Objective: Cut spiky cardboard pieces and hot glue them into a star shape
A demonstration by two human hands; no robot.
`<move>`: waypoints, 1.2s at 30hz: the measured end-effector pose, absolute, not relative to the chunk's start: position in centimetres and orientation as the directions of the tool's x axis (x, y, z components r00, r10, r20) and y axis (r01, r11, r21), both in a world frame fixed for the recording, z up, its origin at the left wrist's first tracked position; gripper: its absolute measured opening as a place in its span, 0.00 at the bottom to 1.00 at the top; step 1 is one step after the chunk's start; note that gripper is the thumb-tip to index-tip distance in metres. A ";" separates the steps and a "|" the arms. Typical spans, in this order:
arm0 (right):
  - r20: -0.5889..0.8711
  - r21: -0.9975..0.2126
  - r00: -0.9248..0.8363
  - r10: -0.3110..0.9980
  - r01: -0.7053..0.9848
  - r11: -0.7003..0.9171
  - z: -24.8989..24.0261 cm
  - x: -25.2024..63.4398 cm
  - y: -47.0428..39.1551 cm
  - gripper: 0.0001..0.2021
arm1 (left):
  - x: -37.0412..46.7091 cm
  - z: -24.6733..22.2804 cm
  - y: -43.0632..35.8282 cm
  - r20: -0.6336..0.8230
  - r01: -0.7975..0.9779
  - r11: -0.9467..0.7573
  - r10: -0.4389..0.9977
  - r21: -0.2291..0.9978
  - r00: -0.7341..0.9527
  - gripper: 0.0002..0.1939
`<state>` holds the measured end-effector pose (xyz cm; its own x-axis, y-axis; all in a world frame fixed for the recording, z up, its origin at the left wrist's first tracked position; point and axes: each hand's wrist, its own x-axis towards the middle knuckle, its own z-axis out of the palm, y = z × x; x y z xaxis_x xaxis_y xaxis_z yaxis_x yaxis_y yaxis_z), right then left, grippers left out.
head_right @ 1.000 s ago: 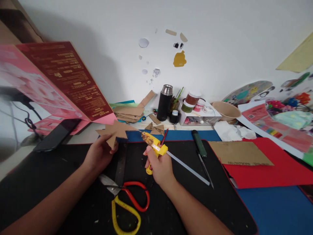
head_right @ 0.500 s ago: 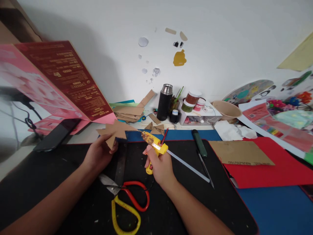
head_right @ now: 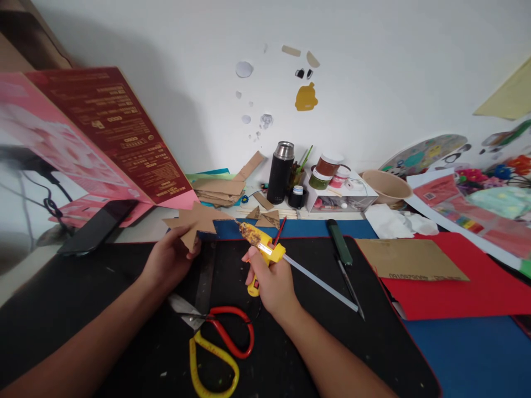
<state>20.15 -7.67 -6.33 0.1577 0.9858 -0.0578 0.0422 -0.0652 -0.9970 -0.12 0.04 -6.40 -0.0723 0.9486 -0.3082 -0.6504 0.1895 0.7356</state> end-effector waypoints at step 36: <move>-0.092 -0.991 0.154 0.984 0.081 -0.105 -6.5 20.1 -7.7 0.29 | 0.0 -6.4 0.1 -0.331 -0.681 0.180 0.938 0.710 -0.098 0.04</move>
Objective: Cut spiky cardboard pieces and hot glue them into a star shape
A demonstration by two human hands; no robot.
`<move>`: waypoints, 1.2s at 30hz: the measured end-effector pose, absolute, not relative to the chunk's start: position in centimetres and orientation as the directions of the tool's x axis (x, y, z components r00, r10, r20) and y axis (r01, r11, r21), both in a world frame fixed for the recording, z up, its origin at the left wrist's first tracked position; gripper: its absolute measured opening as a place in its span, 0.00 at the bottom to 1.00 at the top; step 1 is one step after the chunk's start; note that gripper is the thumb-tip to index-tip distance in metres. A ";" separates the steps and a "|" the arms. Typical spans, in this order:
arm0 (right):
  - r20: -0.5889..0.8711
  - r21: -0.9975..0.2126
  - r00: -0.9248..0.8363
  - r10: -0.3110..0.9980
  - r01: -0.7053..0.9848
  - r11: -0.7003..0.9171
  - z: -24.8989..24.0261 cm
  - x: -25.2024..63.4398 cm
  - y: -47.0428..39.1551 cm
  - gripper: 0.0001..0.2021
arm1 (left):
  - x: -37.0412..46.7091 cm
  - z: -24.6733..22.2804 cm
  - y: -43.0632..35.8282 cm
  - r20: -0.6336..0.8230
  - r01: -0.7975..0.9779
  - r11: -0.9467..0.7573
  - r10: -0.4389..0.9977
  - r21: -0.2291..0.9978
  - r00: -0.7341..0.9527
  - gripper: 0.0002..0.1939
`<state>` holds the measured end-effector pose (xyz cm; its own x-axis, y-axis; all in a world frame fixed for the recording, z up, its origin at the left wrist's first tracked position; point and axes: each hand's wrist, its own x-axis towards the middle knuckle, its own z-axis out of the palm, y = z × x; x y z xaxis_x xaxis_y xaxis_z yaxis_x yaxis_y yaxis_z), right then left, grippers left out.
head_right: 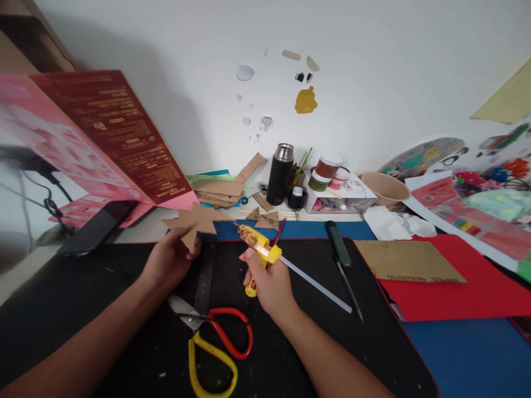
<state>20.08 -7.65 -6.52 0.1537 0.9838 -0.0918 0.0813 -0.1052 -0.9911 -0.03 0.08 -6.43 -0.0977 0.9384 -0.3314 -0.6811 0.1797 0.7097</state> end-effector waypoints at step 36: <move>-0.098 -0.985 -0.031 0.995 0.144 -0.093 -6.6 19.3 -8.5 0.23 | 0.1 -6.1 0.1 -0.352 -0.682 0.174 0.927 0.711 -0.130 0.05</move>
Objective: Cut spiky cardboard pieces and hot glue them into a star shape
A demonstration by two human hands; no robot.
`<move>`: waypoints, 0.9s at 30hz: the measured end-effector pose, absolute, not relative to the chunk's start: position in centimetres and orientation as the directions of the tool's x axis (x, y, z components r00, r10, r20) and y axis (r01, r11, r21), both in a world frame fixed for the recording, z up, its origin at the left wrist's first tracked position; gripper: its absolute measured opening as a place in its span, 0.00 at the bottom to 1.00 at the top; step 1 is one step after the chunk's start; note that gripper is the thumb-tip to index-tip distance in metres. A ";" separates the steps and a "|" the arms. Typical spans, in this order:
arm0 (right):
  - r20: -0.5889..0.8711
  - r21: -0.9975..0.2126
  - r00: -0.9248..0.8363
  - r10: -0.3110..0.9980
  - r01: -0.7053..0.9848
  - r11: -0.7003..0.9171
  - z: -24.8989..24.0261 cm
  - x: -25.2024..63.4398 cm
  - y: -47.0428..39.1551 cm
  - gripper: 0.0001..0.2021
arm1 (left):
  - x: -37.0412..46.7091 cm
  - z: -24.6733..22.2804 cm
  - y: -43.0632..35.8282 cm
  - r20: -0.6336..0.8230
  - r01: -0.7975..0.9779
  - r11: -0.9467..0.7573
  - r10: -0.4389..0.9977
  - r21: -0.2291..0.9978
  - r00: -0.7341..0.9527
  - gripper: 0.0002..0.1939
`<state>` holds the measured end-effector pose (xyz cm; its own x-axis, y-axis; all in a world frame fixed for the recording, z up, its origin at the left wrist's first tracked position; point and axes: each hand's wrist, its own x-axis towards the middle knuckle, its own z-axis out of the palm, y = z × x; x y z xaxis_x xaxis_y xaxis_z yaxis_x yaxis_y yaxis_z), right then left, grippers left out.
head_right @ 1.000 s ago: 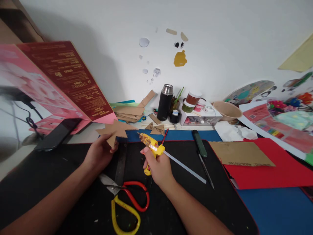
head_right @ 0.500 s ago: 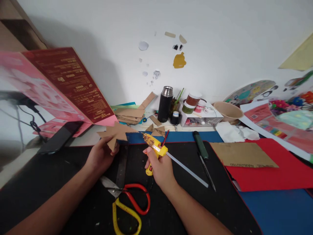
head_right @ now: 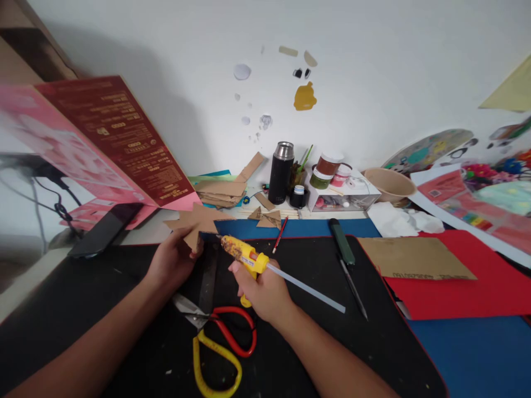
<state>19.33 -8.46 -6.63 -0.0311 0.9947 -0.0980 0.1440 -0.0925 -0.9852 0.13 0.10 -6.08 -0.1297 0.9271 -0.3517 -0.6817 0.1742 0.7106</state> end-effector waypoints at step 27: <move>-0.089 -0.994 0.133 0.987 0.046 -0.096 -6.3 20.1 -7.8 0.25 | -0.3 -6.6 0.1 -0.281 -0.652 0.167 0.957 0.740 -0.073 0.04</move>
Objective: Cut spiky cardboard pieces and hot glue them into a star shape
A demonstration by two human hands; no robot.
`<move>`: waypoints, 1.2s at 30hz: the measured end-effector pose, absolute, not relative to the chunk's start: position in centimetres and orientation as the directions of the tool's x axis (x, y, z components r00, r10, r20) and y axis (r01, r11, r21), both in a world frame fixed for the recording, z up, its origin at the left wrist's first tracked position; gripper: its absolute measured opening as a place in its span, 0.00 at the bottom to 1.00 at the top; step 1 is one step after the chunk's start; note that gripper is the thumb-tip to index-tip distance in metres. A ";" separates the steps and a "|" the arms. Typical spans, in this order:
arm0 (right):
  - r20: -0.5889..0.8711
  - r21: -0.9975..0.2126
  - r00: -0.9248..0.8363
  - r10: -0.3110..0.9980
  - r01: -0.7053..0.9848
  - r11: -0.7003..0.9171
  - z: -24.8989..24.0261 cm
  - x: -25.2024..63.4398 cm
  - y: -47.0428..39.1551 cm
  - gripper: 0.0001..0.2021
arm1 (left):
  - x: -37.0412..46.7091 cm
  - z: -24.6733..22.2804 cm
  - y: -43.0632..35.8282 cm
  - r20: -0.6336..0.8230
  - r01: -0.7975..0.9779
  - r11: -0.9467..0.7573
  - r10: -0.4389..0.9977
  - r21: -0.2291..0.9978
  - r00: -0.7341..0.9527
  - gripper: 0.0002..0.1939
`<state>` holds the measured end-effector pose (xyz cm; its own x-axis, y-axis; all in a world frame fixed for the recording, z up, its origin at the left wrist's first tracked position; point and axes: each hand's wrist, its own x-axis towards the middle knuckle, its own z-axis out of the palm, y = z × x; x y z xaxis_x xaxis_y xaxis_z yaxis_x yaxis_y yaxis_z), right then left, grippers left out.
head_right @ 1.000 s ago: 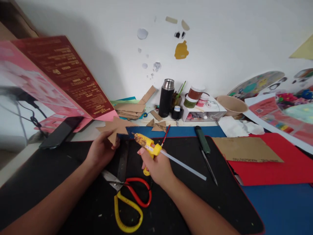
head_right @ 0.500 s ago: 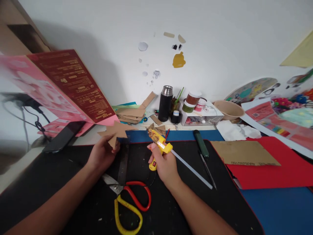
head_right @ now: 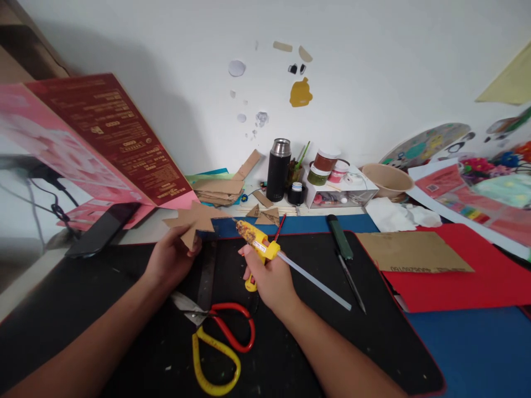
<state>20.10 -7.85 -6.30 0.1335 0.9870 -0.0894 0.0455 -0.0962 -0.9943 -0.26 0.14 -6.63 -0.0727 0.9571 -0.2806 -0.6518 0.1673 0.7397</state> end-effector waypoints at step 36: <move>-0.090 -0.990 0.122 0.988 0.096 -0.102 -6.1 20.1 -7.9 0.24 | -0.1 -6.8 0.2 -0.306 -0.662 0.174 0.948 0.729 -0.088 0.05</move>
